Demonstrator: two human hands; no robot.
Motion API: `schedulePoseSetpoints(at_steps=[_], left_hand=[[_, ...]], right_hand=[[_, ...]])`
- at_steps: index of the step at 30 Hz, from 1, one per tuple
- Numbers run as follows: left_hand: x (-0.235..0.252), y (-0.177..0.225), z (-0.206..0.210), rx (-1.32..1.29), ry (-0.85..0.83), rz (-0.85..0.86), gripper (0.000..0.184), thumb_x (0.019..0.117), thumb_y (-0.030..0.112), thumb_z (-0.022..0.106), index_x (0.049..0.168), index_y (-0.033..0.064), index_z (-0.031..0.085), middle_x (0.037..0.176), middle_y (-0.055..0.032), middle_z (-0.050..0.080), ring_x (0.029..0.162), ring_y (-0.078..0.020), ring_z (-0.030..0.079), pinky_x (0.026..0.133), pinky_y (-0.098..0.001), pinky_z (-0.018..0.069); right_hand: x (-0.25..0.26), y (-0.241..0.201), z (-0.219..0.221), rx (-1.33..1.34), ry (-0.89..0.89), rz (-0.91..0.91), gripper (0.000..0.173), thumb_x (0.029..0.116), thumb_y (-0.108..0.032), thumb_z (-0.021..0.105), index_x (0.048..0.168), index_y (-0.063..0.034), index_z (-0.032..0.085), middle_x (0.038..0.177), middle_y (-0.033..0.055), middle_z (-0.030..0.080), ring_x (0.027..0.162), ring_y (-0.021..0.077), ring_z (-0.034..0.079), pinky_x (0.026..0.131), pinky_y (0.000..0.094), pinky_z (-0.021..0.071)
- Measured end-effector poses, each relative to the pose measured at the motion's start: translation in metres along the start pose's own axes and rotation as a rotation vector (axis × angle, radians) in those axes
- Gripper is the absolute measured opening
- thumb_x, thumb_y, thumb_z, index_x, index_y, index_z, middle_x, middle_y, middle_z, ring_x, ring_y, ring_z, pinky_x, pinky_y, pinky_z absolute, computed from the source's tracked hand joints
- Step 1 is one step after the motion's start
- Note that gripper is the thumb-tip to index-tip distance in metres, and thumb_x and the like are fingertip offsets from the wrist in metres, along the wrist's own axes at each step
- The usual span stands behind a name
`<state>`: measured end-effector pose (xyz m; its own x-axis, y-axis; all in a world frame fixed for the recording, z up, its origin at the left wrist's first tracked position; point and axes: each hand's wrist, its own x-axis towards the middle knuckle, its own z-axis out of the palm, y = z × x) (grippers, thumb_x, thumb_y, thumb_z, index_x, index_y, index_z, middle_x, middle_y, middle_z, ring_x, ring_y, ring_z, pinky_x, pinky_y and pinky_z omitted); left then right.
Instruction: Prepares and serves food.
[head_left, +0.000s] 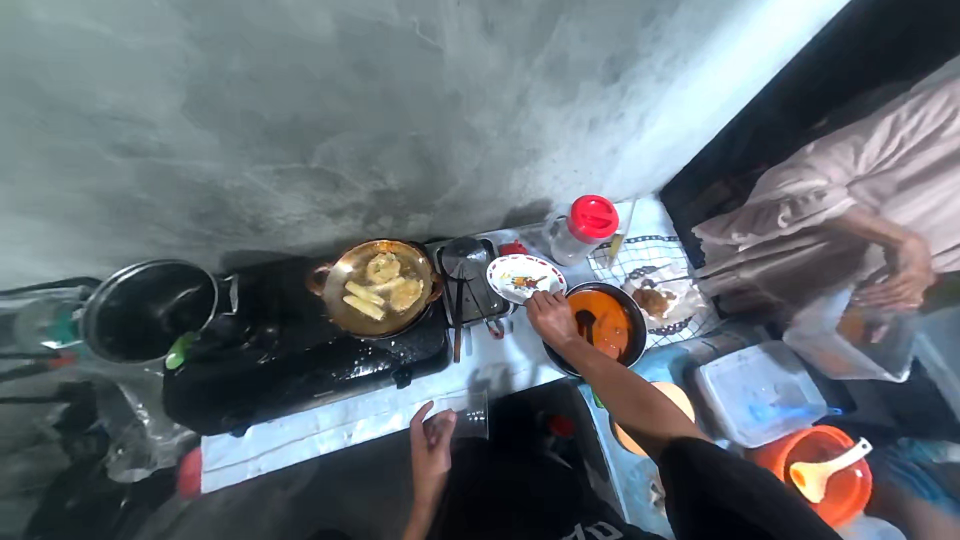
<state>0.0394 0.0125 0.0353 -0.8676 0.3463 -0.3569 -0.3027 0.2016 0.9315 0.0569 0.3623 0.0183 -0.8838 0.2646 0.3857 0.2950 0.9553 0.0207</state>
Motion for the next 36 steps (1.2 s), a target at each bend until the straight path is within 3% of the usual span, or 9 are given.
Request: schedulePoseSetpoints(at_steps=[5,12,16,24,29,31,33,34,36], left_hand=[[-0.005,0.002,-0.015,0.055,0.014,0.04,0.059,0.0969,0.012,0.066,0.145,-0.0055,0.038,0.11,-0.0122,0.07,0.095,-0.0118,0.07,0.086,-0.0295,0.0593],[0.004,0.015,-0.01,0.059,-0.058,0.058,0.059,0.0976,0.009,0.064,0.147,-0.0066,0.035,0.11,-0.014,0.07,0.096,-0.0143,0.07,0.086,-0.0318,0.0596],[0.013,0.024,-0.002,0.08,-0.108,0.114,0.063,0.096,0.008,0.064,0.148,-0.0074,0.032,0.111,-0.0148,0.069,0.097,-0.016,0.07,0.087,-0.0317,0.059],[0.02,0.038,0.007,0.134,-0.203,0.158,0.067,0.0964,0.009,0.064,0.15,-0.0088,0.028,0.118,-0.0169,0.067,0.103,-0.017,0.069,0.089,-0.0324,0.059],[0.039,0.054,0.05,0.218,-0.304,0.225,0.068,0.0965,0.015,0.067,0.15,-0.0066,0.031,0.123,-0.0178,0.065,0.109,-0.0213,0.067,0.091,-0.0376,0.0592],[0.057,0.066,0.077,0.312,-0.343,0.304,0.068,0.0966,0.019,0.069,0.149,-0.006,0.035,0.127,-0.0195,0.063,0.115,-0.0229,0.064,0.096,-0.0389,0.0565],[0.085,0.077,0.108,0.428,-0.357,0.385,0.069,0.0967,0.024,0.069,0.15,-0.0055,0.036,0.132,-0.0216,0.062,0.122,-0.0257,0.061,0.102,-0.0421,0.0525],[0.102,0.083,0.125,0.48,-0.357,0.418,0.069,0.097,0.026,0.069,0.15,-0.0048,0.036,0.135,-0.022,0.061,0.124,-0.0278,0.06,0.104,-0.0446,0.0514],[0.138,0.09,0.16,0.575,-0.358,0.482,0.07,0.0973,0.029,0.069,0.152,-0.0011,0.036,0.138,-0.0216,0.059,0.127,-0.0316,0.059,0.105,-0.0495,0.0505]], right_hand=[[-0.001,-0.008,0.023,0.001,-0.095,0.0,0.014,0.0976,-0.003,0.056,0.1,-0.0023,0.071,0.099,0.0151,0.071,0.09,0.0313,0.071,0.075,0.0462,0.0578],[0.01,-0.026,0.036,0.088,-0.612,0.204,0.029,0.0998,0.005,0.049,0.126,0.0054,0.061,0.124,0.026,0.064,0.114,0.0434,0.064,0.092,0.0596,0.0524],[0.017,-0.026,0.053,0.137,-0.777,0.355,0.036,0.1016,0.005,0.048,0.137,0.0089,0.053,0.135,0.033,0.057,0.122,0.0498,0.059,0.101,0.0653,0.0459],[0.03,-0.024,0.07,0.367,-0.838,0.771,0.033,0.1029,-0.002,0.051,0.134,0.0068,0.059,0.141,0.0314,0.052,0.114,0.0493,0.064,0.091,0.0626,0.0553],[0.033,-0.028,-0.023,0.326,-0.726,0.614,0.032,0.1008,-0.005,0.055,0.132,-0.0006,0.06,0.126,0.028,0.062,0.098,0.0467,0.068,0.076,0.0616,0.0576],[0.01,-0.021,-0.072,0.262,-0.59,0.611,0.032,0.1029,-0.021,0.059,0.131,-0.005,0.063,0.122,0.0232,0.066,0.096,0.0442,0.07,0.074,0.0612,0.058],[-0.032,-0.014,-0.105,0.237,-0.559,0.706,0.044,0.1001,-0.036,0.066,0.131,-0.0052,0.065,0.131,0.0237,0.063,0.118,0.0468,0.062,0.089,0.068,0.0522],[-0.054,-0.012,-0.114,0.24,-0.619,0.768,0.048,0.098,-0.035,0.069,0.134,-0.0036,0.063,0.139,0.0265,0.057,0.129,0.0494,0.053,0.096,0.0715,0.0462],[-0.083,-0.011,-0.124,0.231,-0.767,0.886,0.053,0.0951,-0.02,0.069,0.141,-0.0001,0.053,0.146,0.0324,0.045,0.133,0.0544,0.046,0.093,0.0709,0.0486]])
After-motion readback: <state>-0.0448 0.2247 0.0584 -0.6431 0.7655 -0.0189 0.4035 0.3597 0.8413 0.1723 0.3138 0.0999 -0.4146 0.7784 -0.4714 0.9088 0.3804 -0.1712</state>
